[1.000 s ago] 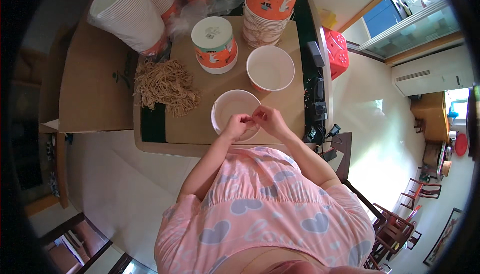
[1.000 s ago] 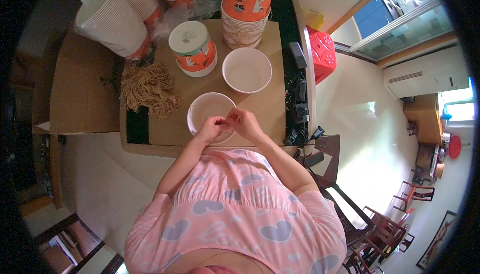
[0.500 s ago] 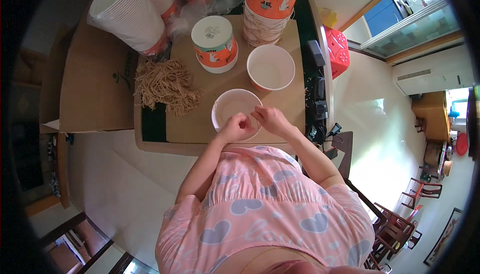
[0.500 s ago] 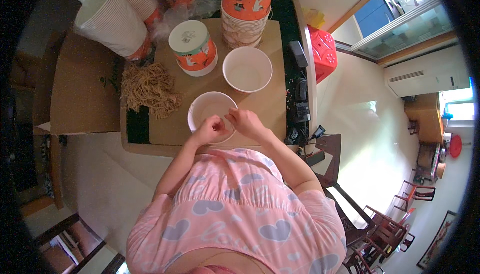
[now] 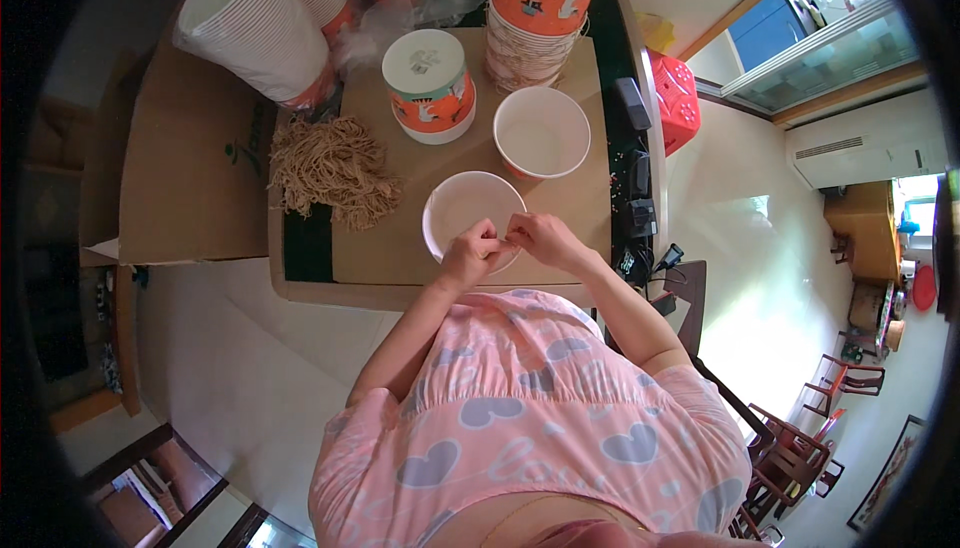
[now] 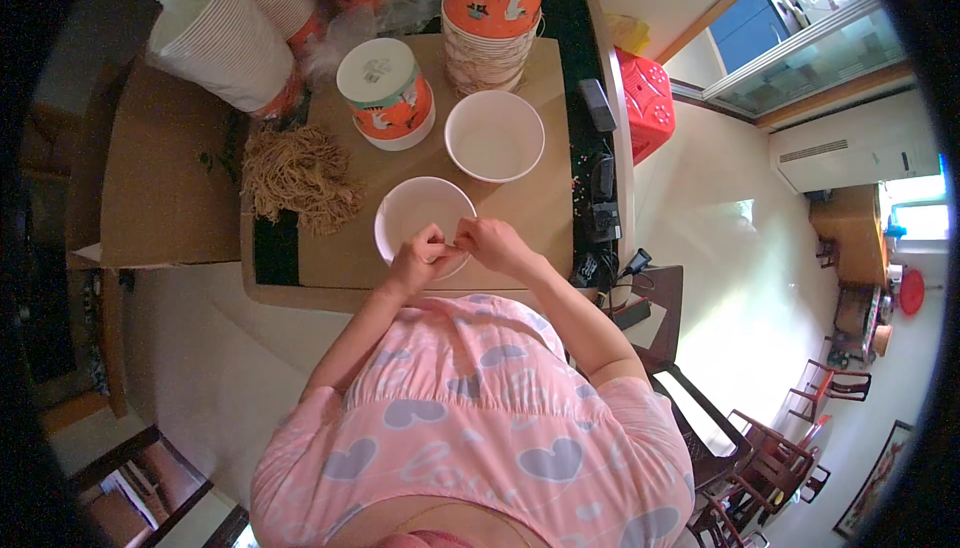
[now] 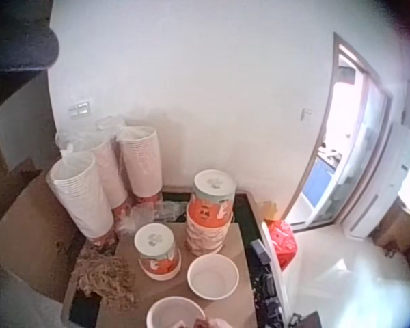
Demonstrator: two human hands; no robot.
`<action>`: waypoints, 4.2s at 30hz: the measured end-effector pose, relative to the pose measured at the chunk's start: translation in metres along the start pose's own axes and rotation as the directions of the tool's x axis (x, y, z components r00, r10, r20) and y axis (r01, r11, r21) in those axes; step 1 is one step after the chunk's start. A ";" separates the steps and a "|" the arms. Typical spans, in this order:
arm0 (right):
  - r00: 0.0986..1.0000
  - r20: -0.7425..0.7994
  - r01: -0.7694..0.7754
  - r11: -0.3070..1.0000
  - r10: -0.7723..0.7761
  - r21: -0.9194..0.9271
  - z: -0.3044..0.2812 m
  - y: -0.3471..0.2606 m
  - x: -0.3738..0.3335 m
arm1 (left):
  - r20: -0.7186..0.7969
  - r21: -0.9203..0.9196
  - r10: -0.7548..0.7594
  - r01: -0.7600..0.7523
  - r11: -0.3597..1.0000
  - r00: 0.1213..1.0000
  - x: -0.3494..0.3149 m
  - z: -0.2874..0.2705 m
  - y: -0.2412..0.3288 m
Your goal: Peeling stickers from the inside of paper containers and stacking them.
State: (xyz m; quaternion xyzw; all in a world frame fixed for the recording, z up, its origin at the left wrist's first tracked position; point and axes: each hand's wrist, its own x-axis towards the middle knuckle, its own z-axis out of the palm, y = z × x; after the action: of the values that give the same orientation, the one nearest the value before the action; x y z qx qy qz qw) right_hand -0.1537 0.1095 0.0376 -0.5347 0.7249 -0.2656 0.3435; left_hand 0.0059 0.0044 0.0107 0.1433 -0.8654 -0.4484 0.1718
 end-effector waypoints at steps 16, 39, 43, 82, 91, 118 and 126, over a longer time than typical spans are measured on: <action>0.985 -0.173 0.002 0.996 0.014 0.091 0.008 -0.005 -0.010 | 0.314 -0.446 -0.538 0.622 0.643 0.782 0.005 0.015 -0.012; 0.811 -0.540 0.234 0.971 -0.225 -0.054 0.038 -0.007 -0.034 | 0.657 -0.700 -0.492 0.704 -0.119 0.571 -0.001 0.011 -0.030; 0.866 -0.492 0.186 0.971 -0.091 0.148 0.036 0.002 -0.029 | 0.507 -0.667 -0.627 0.730 0.148 0.591 0.002 0.009 -0.018; 0.955 -0.297 0.017 1.000 -0.019 -0.010 0.033 -0.019 -0.024 | 0.064 -0.296 -0.501 0.495 0.817 0.863 -0.010 -0.002 -0.001; 0.960 -0.281 0.005 1.000 -0.004 0.003 0.034 -0.018 -0.019 | 0.053 -0.307 -0.500 0.491 0.815 0.864 -0.013 -0.002 -0.007; 0.964 -0.266 0.033 0.999 -0.030 0.007 0.032 -0.019 -0.021 | 0.055 -0.298 -0.527 0.518 0.802 0.848 -0.014 -0.001 -0.008; 0.952 -0.293 0.081 0.996 -0.085 -0.028 0.033 -0.017 -0.020 | 0.069 -0.298 -0.542 0.535 0.790 0.838 -0.013 -0.001 -0.008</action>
State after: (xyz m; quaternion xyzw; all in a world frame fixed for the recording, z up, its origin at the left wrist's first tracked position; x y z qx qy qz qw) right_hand -0.1139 0.1232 0.0336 -0.5219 0.7469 -0.3507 0.2161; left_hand 0.0189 0.0047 0.0024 0.3599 -0.7069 -0.6054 0.0660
